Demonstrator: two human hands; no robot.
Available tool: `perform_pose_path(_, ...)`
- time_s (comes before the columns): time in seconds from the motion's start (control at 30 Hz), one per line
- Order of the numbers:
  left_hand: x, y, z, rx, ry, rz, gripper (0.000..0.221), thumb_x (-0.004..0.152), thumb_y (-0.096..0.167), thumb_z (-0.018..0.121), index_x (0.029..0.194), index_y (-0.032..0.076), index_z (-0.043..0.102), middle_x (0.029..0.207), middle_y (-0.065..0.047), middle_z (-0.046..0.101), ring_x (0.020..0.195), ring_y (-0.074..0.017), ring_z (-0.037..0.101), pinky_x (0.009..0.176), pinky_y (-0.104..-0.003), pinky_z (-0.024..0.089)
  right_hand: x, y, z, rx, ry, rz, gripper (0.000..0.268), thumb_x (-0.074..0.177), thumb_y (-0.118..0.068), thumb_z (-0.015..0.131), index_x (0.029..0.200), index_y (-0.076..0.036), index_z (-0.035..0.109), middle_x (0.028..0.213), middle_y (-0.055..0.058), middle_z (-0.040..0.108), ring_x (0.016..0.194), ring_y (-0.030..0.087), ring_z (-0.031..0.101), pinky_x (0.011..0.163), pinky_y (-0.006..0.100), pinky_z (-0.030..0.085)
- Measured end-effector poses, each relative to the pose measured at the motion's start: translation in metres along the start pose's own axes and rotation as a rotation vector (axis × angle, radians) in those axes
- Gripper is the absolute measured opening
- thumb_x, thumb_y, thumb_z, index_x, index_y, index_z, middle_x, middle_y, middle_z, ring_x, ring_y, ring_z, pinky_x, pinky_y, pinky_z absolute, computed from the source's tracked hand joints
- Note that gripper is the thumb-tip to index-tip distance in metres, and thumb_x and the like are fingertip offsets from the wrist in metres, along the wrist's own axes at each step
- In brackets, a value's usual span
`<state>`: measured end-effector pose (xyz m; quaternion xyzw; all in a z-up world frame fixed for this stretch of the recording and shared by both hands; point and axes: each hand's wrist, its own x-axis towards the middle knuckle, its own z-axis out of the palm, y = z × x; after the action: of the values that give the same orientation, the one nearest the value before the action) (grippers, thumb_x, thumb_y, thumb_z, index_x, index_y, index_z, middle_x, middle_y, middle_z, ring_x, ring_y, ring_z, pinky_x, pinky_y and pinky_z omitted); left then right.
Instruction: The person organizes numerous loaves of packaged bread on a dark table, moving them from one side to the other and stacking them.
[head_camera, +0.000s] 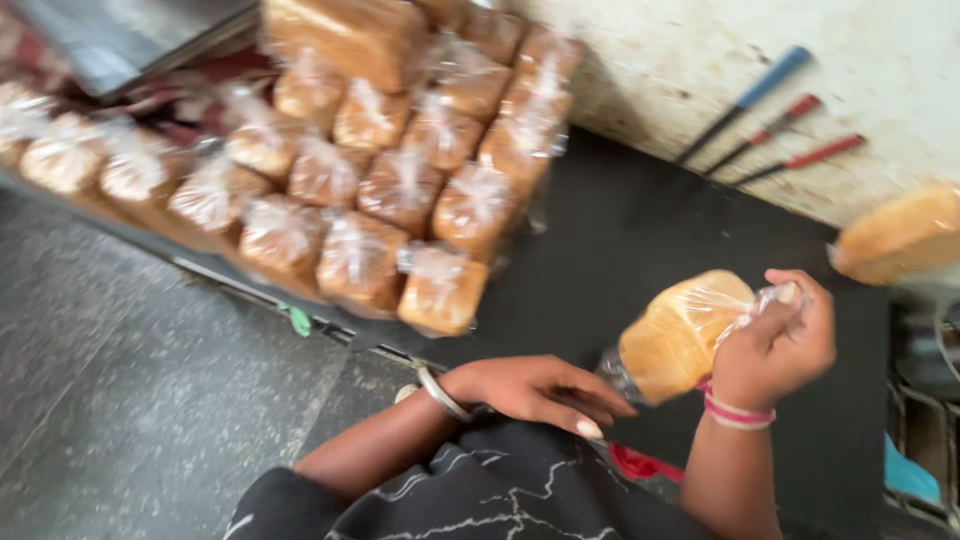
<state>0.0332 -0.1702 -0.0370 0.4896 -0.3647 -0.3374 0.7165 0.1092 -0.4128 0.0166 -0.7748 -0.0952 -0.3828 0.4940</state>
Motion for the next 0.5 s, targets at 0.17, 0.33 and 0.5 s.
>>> perform_pose_path(0.17, -0.062, 0.024, -0.007, 0.321, 0.353, 0.197, 0.072, 0.101, 0.033, 0.068, 0.161, 0.005, 0.039, 0.153, -0.02, 0.053, 0.137, -0.0312, 0.056, 0.115, -0.044, 0.047, -0.016, -0.087, 0.064, 0.763, 0.084, -0.158, 0.007, 0.11, -0.005, 0.049, 0.111, -0.002, 0.056, 0.088, 0.005, 0.055, 0.074, 0.012, 0.051, 0.072, 0.027, 0.047)
perform_pose_path(0.33, -0.125, 0.046, -0.083, -0.571, 0.748, 0.684, 0.069, 0.101, 0.056, 0.041, 0.154, 0.012, 0.031, 0.147, -0.015, 0.052, 0.132, -0.0373, 0.054, 0.102, -0.053, 0.054, -0.034, -0.113, 0.153, 0.403, -0.066, -0.401, 0.015, 0.111, -0.013, 0.046, 0.114, -0.001, 0.054, 0.101, 0.009, 0.055, 0.086, 0.016, 0.059, 0.078, 0.025, 0.05)
perform_pose_path(0.5, -0.165, 0.092, -0.158, -0.483, 1.199, 0.687, 0.077, 0.11, 0.052, 0.043, 0.159, -0.002, 0.019, 0.131, -0.026, 0.029, 0.116, -0.0379, 0.038, 0.096, -0.053, 0.044, -0.049, -0.108, 0.256, 0.547, -0.422, -0.033, 0.024, 0.11, 0.001, 0.042, 0.126, 0.004, 0.06, 0.107, 0.007, 0.061, 0.088, 0.009, 0.053, 0.076, 0.023, 0.043)
